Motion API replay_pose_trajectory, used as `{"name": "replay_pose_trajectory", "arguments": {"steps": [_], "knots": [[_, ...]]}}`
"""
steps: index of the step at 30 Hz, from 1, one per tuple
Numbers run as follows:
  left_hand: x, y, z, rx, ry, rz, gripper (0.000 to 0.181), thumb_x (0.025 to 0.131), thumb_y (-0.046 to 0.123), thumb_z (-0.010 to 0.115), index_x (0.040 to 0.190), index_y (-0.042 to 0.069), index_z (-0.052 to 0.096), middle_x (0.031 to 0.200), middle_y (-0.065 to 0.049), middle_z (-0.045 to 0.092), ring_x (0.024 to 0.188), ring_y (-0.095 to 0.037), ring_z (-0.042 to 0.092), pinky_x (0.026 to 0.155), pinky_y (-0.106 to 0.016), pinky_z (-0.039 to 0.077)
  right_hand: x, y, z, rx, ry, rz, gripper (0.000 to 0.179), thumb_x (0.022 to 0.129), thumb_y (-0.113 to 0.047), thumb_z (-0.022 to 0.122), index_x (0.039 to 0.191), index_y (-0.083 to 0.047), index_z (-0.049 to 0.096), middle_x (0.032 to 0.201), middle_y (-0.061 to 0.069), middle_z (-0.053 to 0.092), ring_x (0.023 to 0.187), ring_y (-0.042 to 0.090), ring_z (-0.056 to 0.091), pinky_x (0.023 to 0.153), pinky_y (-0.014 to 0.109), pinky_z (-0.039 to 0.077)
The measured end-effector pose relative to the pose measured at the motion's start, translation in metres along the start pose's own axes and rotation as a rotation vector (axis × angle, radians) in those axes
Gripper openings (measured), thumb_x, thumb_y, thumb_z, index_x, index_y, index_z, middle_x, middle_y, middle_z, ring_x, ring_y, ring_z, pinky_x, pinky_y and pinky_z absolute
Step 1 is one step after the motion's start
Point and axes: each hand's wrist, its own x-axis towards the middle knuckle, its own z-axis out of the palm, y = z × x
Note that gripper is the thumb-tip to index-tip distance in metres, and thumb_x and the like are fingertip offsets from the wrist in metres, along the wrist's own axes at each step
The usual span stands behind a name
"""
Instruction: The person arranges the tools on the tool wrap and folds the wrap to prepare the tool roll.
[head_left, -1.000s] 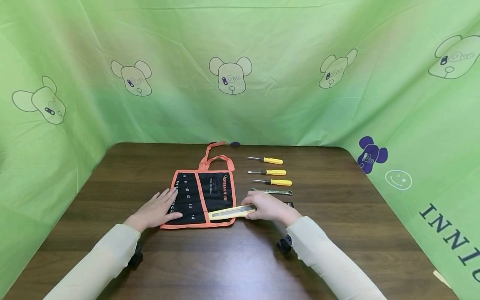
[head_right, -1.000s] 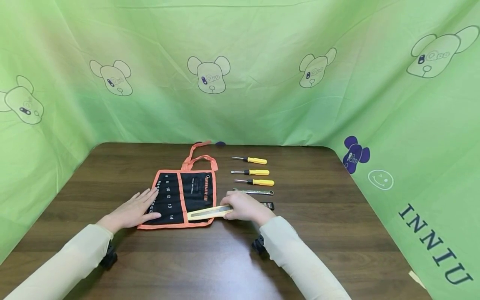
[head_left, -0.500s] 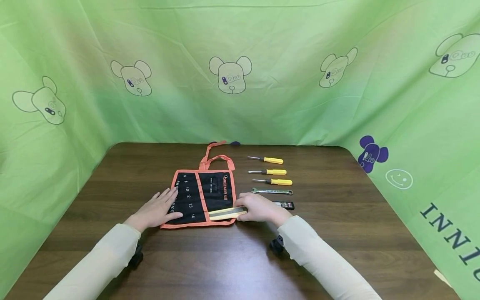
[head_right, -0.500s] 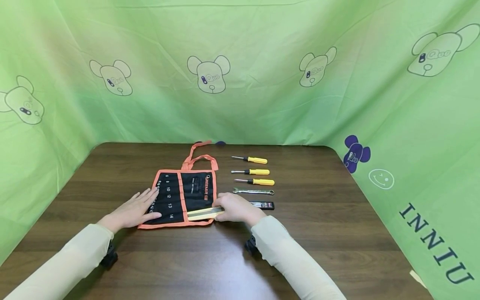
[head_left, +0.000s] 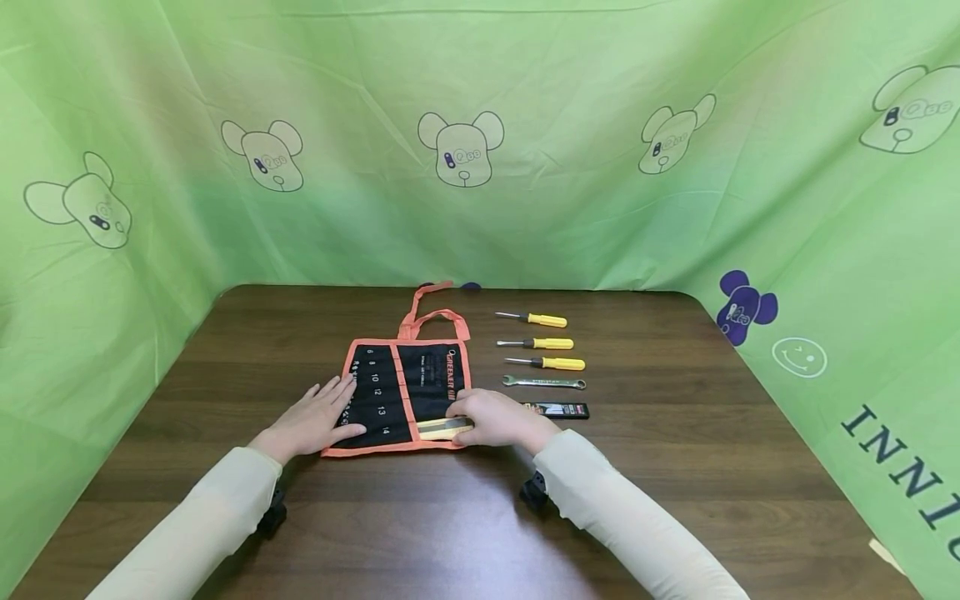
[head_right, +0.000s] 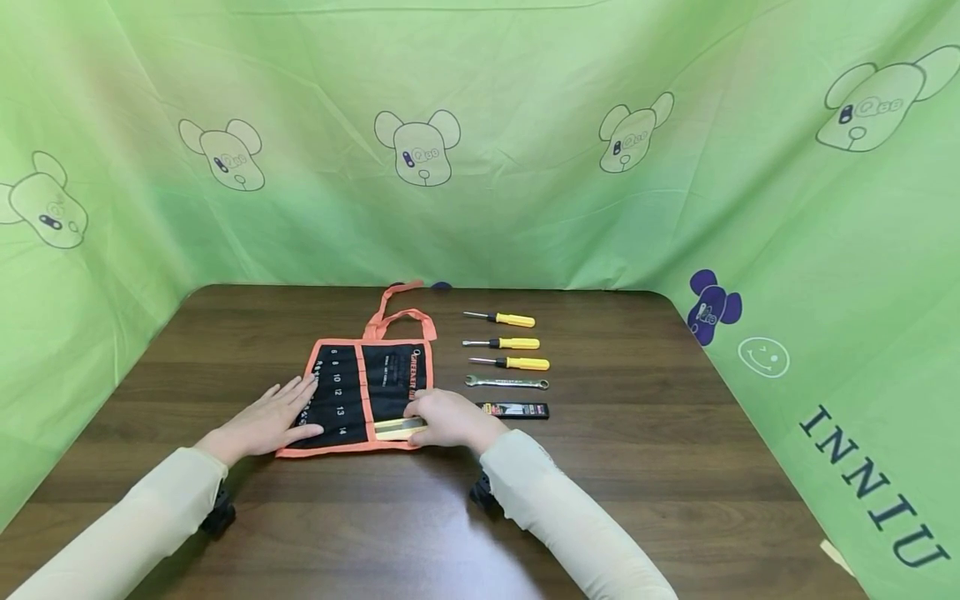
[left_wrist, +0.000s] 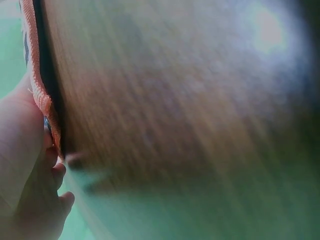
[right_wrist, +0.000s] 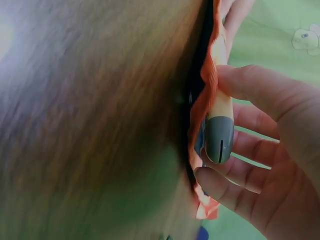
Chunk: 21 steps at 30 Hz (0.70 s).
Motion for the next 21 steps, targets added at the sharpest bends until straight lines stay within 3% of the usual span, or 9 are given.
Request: {"name": "replay_pose_trajectory", "arguments": {"steps": [7, 21], "knots": [[0.001, 0.001, -0.001, 0.019, -0.009, 0.001, 0.083, 0.09, 0.055, 0.046, 0.141, -0.008, 0.025, 0.147, -0.024, 0.021, 0.134, -0.038, 0.017, 0.104, -0.055, 0.015, 0.009, -0.007, 0.004, -0.002, 0.002, -0.027, 0.026, 0.079, -0.022, 0.07, 0.101, -0.007, 0.068, 0.088, -0.001, 0.056, 0.074, 0.01, 0.051, 0.068, 0.027, 0.045], [0.0, 0.004, -0.003, 0.026, -0.035, -0.028, 0.08, 0.092, 0.051, 0.045, 0.142, -0.007, 0.022, 0.148, -0.023, 0.018, 0.135, -0.038, 0.014, 0.104, -0.056, 0.011, 0.014, -0.005, 0.01, 0.119, -0.012, 0.029, 0.031, 0.081, -0.021, 0.07, 0.109, -0.006, 0.067, 0.095, 0.0, 0.059, 0.084, 0.011, 0.054, 0.075, 0.027, 0.046]]}}
